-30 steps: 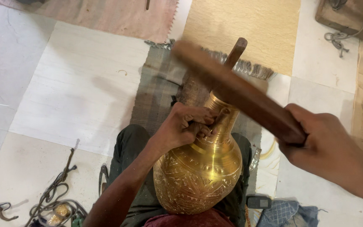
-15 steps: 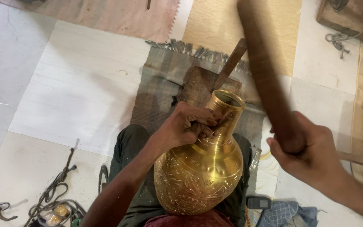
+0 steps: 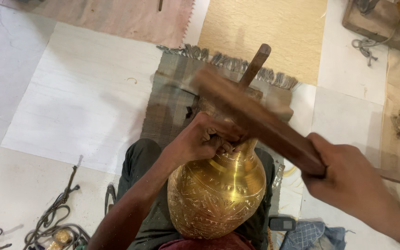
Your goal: The person sits on the floor and uses a wooden mallet and a metal chisel to engrave decorative patterns onto the neck of a brass vessel. They repeatedly strike the chisel to create fine lines and motifs on the metal surface.
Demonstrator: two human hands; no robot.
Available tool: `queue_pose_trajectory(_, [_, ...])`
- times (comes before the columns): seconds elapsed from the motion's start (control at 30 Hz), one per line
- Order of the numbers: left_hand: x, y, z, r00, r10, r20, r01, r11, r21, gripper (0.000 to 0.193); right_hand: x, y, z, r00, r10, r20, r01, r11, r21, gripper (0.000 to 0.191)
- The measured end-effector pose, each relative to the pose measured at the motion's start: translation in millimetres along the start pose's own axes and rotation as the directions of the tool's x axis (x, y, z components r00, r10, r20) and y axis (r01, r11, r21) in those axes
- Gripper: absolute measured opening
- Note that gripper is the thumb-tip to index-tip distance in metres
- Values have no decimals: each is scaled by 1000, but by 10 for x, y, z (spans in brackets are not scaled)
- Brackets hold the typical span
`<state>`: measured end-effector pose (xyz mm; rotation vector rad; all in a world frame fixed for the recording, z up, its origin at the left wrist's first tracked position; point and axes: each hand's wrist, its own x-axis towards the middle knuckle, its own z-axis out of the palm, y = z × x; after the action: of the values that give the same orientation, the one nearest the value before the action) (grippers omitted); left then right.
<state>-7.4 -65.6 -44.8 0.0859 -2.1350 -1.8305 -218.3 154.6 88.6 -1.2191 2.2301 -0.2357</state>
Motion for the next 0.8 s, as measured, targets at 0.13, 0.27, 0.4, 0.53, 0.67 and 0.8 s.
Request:
queue_pose_trajectory(0.13, [-35, -84, 52, 983, 134, -127, -132, 991, 26, 46, -5, 95, -27, 988, 144, -48, -146, 988, -52, 25])
queue_pose_trajectory(0.27, [-24, -158, 99, 924, 317, -213, -316, 948, 38, 44, 34, -45, -116, 936, -108, -334, 207, 938, 277, 23])
queue_pose_trajectory(0.4, [-30, -145, 66, 967, 196, -164, -203, 979, -28, 53, 99, -242, -258, 999, -33, 25, 34, 999, -31, 23])
queue_pose_trajectory(0.53, [-7, -106, 51, 983, 118, -143, -115, 993, 25, 53, 109, -212, -223, 985, 58, -161, -52, 998, 42, 30])
queue_pose_trajectory(0.67, [34, -128, 54, 990, 91, -104, -85, 994, 66, 53, 78, -151, -110, 979, -170, -108, 176, 983, 49, 19])
queue_pose_trajectory(0.8, [14, -175, 32, 971, 208, -118, -216, 975, -58, 56, 38, -215, -92, 994, -32, -103, 29, 999, -31, 24])
